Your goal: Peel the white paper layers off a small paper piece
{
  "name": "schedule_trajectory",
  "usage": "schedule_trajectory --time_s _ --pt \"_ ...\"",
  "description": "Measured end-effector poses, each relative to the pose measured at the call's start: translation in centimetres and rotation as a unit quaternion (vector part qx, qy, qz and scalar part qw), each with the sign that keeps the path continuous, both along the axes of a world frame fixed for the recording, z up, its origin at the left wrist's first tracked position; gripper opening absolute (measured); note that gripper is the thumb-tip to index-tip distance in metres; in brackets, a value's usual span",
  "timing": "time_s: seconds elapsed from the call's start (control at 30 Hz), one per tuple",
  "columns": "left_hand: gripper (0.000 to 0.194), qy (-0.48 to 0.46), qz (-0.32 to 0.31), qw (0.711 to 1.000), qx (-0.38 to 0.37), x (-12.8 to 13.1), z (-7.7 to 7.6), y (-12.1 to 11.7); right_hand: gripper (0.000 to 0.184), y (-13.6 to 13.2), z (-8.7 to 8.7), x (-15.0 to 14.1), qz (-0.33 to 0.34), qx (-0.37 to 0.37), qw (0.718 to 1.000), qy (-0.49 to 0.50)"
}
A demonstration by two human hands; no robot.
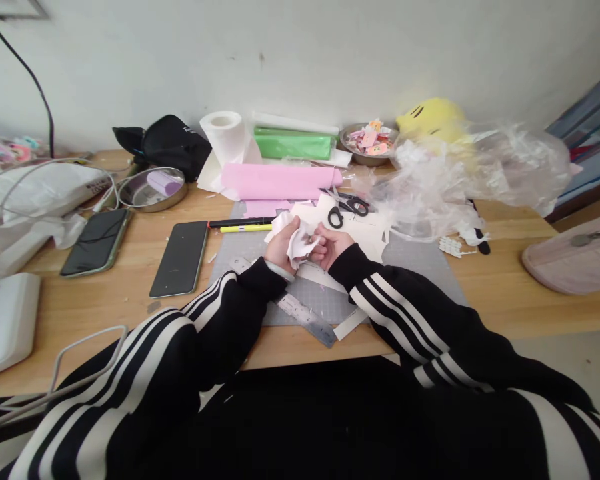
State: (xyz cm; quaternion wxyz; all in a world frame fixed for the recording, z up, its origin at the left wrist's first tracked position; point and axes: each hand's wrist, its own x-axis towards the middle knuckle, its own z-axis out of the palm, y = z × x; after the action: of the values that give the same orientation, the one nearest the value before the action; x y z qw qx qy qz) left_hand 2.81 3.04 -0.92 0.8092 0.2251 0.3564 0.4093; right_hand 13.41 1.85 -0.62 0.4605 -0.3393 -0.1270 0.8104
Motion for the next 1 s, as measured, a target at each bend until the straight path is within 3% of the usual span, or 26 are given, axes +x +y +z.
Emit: schedule_trajectory --time_s 0.17,0.3,0.53,0.77,1.0 --pt "0.03 0.026 0.02 0.999 0.026 0.44 -0.14 -0.45 0.032 -0.12 -0.18 -0.69 0.004 0.06 0.99 -0.13" --pt "0.026 0.026 0.033 0.998 0.041 0.61 -0.14 -0.52 0.034 -0.15 -0.16 -0.57 0.004 0.059 0.991 -0.119" --pt "0.043 0.003 -0.032 0.999 0.021 0.12 0.14 -0.2 0.032 -0.3 0.27 -0.41 0.008 0.03 0.998 -0.058" --pt "0.039 -0.003 0.028 1.0 -0.004 0.06 0.21 -0.03 0.034 0.08 0.34 -0.04 -0.022 -0.021 0.999 -0.023" --pt "0.031 0.035 0.028 0.999 0.028 0.42 -0.16 -0.39 0.03 -0.12 0.17 -0.75 -0.011 0.033 0.994 -0.107"
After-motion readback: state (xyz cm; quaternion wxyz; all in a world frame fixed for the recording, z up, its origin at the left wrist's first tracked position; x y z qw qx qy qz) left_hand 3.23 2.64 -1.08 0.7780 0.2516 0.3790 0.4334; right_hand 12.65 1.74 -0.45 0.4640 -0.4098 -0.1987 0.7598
